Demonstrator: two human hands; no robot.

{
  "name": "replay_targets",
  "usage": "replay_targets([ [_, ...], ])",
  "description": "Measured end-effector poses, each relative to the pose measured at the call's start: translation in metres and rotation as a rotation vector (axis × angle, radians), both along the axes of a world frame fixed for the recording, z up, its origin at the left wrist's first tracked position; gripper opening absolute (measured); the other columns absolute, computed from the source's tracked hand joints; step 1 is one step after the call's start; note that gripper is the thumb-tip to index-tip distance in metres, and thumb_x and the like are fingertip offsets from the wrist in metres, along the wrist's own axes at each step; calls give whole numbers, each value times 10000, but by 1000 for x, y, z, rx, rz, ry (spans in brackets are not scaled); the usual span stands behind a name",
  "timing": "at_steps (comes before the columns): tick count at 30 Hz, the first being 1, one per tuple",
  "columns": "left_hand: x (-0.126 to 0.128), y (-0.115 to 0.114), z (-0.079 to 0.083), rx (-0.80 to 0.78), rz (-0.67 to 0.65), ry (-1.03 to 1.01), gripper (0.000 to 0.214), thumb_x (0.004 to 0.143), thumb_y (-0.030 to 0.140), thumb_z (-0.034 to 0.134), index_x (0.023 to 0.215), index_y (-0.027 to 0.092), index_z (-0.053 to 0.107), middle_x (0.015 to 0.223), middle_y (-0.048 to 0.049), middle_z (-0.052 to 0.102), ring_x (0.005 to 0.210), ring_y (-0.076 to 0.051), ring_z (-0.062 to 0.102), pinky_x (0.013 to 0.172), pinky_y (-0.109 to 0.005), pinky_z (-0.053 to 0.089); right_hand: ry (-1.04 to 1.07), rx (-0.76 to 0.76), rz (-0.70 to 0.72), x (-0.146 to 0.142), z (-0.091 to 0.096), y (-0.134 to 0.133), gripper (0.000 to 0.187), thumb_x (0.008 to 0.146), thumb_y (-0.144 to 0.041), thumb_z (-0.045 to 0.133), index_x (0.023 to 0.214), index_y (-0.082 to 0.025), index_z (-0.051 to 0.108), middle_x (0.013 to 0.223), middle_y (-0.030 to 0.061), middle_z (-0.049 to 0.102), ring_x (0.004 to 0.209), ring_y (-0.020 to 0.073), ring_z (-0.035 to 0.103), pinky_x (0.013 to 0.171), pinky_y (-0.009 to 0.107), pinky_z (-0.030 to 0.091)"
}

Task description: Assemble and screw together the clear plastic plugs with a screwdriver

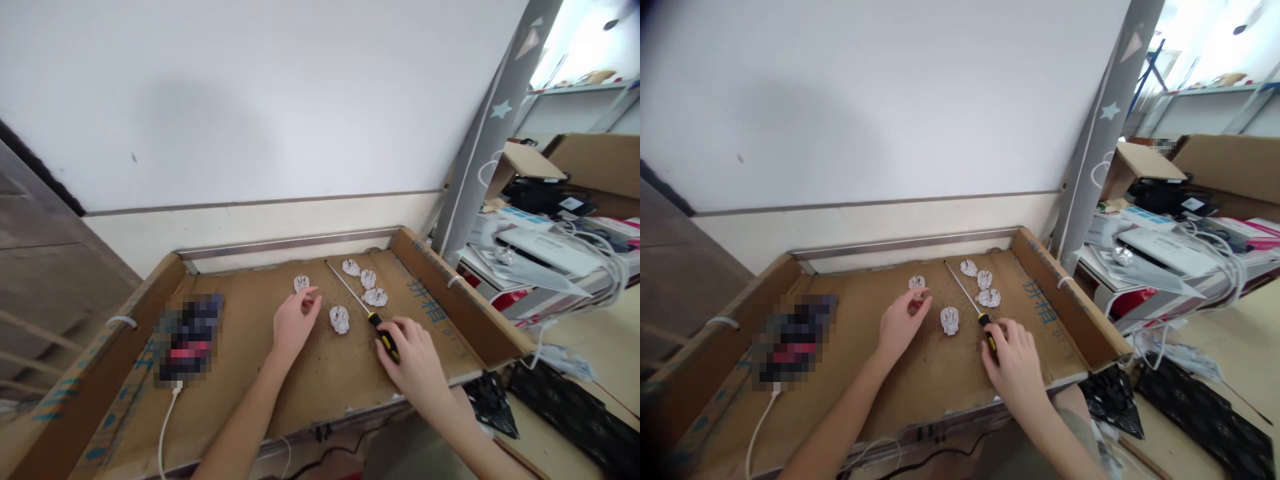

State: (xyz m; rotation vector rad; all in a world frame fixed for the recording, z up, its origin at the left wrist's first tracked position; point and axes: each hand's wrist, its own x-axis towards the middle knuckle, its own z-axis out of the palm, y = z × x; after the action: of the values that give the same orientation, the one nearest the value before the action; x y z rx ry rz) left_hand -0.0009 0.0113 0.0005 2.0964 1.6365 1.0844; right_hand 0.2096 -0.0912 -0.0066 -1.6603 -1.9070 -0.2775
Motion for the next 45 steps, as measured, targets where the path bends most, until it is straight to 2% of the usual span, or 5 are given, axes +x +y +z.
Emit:
replay_targets([
  [5,-3,2,1,-21,14,51,198,832,304,511,1008,268,594,799,19,670,724,-162,620,644,-270,452,233,-210,220,-42,12,46,442,749,-294,561,1175,-201,487,1116,107,503,1046,247,482,872,402,420],
  [13,-7,7,-5,19,22,124,202,814,231,525,1003,236,595,841,-11,668,796,-182,604,711,-298,460,453,-166,284,-61,-4,102,296,740,-208,511,1035,-197,526,1001,65,530,930,160,545,854,310,455],
  [21,1,2,-5,45,-321,109,580,660,173,635,1211,241,469,1181,-48,558,1094,-240,490,944,-382,403,671,-152,324,-60,-11,98,330,735,-239,523,1055,-169,475,1015,72,559,883,146,555,770,285,479],
  [29,1,5,-7,38,-278,103,478,663,127,614,1123,218,518,1108,-40,599,1030,-235,525,902,-377,421,766,-221,393,-64,-7,94,310,710,-224,548,1009,-182,475,926,32,578,737,109,548,684,249,474],
  [45,-2,1,-9,25,-295,172,522,708,418,678,1159,215,511,1103,-60,607,1029,-256,530,882,-400,427,864,-187,284,-58,-16,104,291,745,-336,548,979,-165,521,880,45,603,668,98,541,626,230,455],
])
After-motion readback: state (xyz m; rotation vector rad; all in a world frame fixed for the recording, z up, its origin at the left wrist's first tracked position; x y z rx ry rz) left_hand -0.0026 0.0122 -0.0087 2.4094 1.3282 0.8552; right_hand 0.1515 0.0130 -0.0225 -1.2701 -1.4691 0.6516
